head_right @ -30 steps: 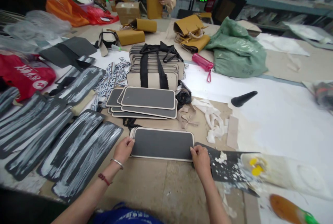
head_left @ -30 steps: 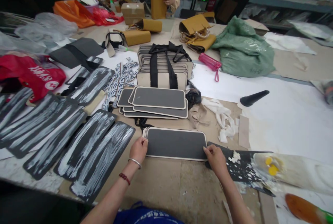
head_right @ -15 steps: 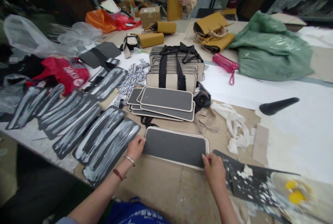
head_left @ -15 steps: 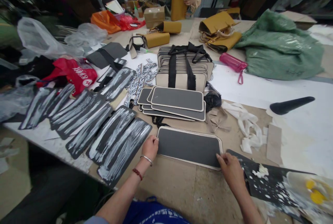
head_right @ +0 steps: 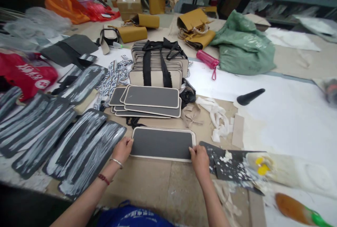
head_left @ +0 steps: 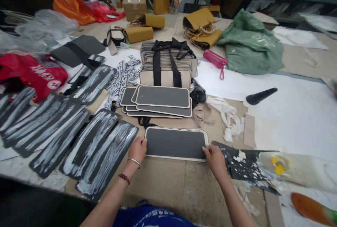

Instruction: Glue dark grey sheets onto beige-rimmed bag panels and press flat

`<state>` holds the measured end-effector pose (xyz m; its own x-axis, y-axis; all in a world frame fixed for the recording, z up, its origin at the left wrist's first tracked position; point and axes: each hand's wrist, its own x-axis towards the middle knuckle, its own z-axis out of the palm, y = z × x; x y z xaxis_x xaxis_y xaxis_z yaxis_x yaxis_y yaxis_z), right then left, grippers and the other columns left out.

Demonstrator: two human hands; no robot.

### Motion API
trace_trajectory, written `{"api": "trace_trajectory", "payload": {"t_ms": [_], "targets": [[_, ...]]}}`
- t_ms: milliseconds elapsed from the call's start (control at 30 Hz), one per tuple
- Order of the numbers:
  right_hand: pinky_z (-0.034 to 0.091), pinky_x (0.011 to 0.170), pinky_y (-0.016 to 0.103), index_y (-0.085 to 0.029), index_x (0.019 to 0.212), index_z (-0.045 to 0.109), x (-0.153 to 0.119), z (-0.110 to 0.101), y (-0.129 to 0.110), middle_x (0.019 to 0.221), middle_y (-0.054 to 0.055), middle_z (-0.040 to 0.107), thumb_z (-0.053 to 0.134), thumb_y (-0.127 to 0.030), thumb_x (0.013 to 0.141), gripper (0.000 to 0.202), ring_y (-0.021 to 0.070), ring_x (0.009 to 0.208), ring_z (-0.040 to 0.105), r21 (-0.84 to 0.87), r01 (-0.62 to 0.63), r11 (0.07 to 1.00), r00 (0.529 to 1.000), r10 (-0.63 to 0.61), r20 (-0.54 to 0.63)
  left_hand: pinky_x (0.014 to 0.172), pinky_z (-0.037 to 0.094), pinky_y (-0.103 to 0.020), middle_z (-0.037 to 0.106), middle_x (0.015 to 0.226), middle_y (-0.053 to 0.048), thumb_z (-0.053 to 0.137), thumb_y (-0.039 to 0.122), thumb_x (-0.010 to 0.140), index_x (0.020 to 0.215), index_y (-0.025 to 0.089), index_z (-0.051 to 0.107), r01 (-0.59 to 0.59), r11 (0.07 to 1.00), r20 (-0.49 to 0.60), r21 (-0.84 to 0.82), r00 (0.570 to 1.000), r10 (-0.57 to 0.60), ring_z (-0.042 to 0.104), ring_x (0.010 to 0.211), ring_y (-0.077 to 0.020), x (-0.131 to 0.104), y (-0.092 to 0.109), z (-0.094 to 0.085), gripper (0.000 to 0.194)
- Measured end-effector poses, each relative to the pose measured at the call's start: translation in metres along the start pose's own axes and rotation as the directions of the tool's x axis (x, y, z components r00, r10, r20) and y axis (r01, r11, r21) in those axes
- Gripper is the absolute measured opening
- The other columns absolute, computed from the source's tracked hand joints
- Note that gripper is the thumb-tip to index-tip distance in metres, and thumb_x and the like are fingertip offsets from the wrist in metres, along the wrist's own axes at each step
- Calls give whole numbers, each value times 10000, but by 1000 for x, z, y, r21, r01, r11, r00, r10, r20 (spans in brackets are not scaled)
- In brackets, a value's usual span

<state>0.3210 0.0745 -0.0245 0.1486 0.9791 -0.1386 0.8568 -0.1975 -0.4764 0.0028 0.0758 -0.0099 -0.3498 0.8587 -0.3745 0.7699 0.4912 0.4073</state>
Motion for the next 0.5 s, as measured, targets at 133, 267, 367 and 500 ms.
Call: {"api": "trace_trajectory", "payload": {"t_ms": [133, 267, 367, 500], "targets": [[355, 643, 290, -225, 581, 395, 1, 1, 0, 645, 49, 485, 382, -423, 744, 256, 182, 659, 463, -6, -18, 1000, 1000, 18, 0, 607, 351, -251, 632, 737, -71, 393, 255, 822, 717, 176, 549, -1, 999, 11, 38, 1000, 0, 587, 725, -193, 1, 0, 0, 204], [343, 627, 269, -219, 563, 389, 2, 1, 0, 620, 29, 475, 441, -361, 725, 222, 169, 642, 456, -27, -30, 999, 999, 31, 11, 624, 368, -244, 647, 766, -67, 398, 261, 823, 731, 175, 561, 10, 996, 12, 84, 1000, -11, 598, 749, -191, 1, 1, 0, 206], [338, 619, 257, -214, 554, 399, 3, 0, -1, 611, 24, 479, 474, -321, 716, 209, 164, 644, 460, -50, -41, 998, 999, 42, 24, 629, 377, -240, 655, 772, -64, 402, 257, 822, 745, 171, 574, 19, 995, 19, 103, 1000, -21, 606, 764, -190, 2, 2, -1, 207], [328, 602, 246, -206, 556, 426, 3, 0, -2, 608, 20, 485, 500, -288, 713, 192, 159, 645, 466, -68, -54, 996, 998, 56, 39, 634, 384, -241, 661, 778, -67, 409, 261, 819, 768, 164, 589, 23, 993, 36, 116, 999, -28, 610, 776, -193, 4, 2, -3, 210]]}}
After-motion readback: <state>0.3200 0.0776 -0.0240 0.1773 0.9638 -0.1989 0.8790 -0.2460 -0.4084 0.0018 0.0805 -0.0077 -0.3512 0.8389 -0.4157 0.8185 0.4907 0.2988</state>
